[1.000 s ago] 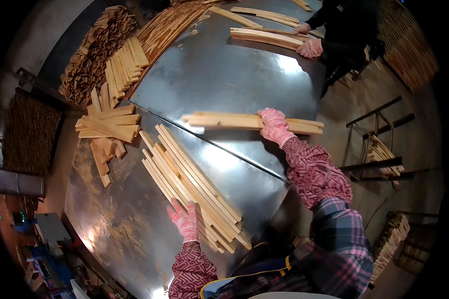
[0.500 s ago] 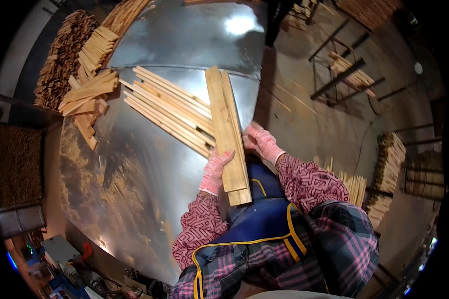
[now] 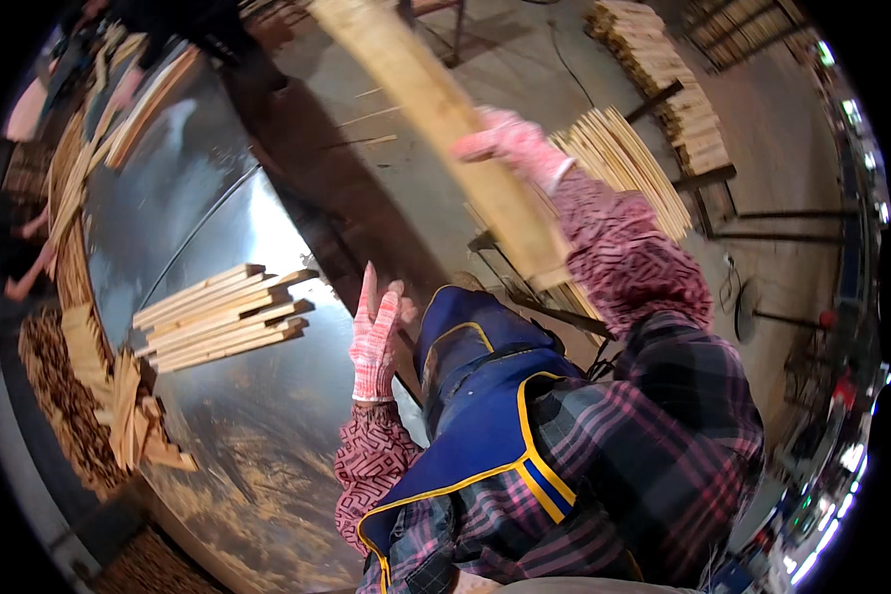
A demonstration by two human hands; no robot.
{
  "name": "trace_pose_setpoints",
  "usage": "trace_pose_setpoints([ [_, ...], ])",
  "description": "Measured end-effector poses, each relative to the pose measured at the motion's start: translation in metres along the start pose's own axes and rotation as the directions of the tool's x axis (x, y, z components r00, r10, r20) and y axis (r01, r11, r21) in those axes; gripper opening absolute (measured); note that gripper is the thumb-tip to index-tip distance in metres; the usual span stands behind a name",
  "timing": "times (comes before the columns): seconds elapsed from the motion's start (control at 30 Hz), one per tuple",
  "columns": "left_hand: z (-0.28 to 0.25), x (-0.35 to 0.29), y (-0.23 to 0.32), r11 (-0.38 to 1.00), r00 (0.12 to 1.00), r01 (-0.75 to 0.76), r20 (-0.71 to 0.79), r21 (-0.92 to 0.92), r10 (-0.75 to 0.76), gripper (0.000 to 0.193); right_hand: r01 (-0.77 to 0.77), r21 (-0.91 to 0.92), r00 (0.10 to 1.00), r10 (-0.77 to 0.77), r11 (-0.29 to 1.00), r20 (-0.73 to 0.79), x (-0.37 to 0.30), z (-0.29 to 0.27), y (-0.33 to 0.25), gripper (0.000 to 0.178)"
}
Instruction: The person repeatedly picks up stacks of thin wooden planks from a metal table, carries them to a conveyor belt, and places them onto the belt. The person also places some planks onto a nearby metal rack. The task involves repetitive lifting, carrying, and placing of the wooden planks.
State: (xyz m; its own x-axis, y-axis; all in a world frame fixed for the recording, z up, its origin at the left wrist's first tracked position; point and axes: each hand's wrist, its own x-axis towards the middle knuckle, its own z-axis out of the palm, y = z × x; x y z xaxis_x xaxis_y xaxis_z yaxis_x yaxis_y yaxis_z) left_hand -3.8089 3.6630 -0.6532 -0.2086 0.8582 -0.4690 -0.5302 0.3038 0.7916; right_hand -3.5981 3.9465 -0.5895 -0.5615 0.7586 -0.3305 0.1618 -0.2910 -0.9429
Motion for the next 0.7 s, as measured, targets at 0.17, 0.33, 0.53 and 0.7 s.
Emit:
trace_pose_setpoints([
  [0.17, -0.003, 0.012, -0.054, 0.956, 0.974, 0.211, -0.121, 0.206, -0.189, 0.078, -0.738, -0.534, 0.654, 0.241, 0.413, -0.717, -0.074, -0.153, 0.052, 0.073],
  [0.33, 0.006, 0.037, -0.094, 0.876, 0.952, 0.306, -0.130, 0.372, -0.278, 0.074, -0.824, -0.457, 0.547, 0.260, 0.334, -0.796, -0.150, -0.217, 0.191, 0.078],
  [0.53, 0.056, 0.068, -0.115, 0.752, 0.893, 0.419, -0.081, 0.508, -0.443, 0.073, -0.718, -0.601, 0.660, 0.618, 0.351, -0.428, -0.139, -0.188, 0.292, 0.098],
  [0.7, 0.070, 0.075, -0.096, 0.637, 0.865, 0.437, -0.102, 0.635, -0.491, 0.079, -0.597, -0.708, 0.747, 0.583, 0.378, -0.320, -0.115, -0.141, 0.363, 0.124],
])
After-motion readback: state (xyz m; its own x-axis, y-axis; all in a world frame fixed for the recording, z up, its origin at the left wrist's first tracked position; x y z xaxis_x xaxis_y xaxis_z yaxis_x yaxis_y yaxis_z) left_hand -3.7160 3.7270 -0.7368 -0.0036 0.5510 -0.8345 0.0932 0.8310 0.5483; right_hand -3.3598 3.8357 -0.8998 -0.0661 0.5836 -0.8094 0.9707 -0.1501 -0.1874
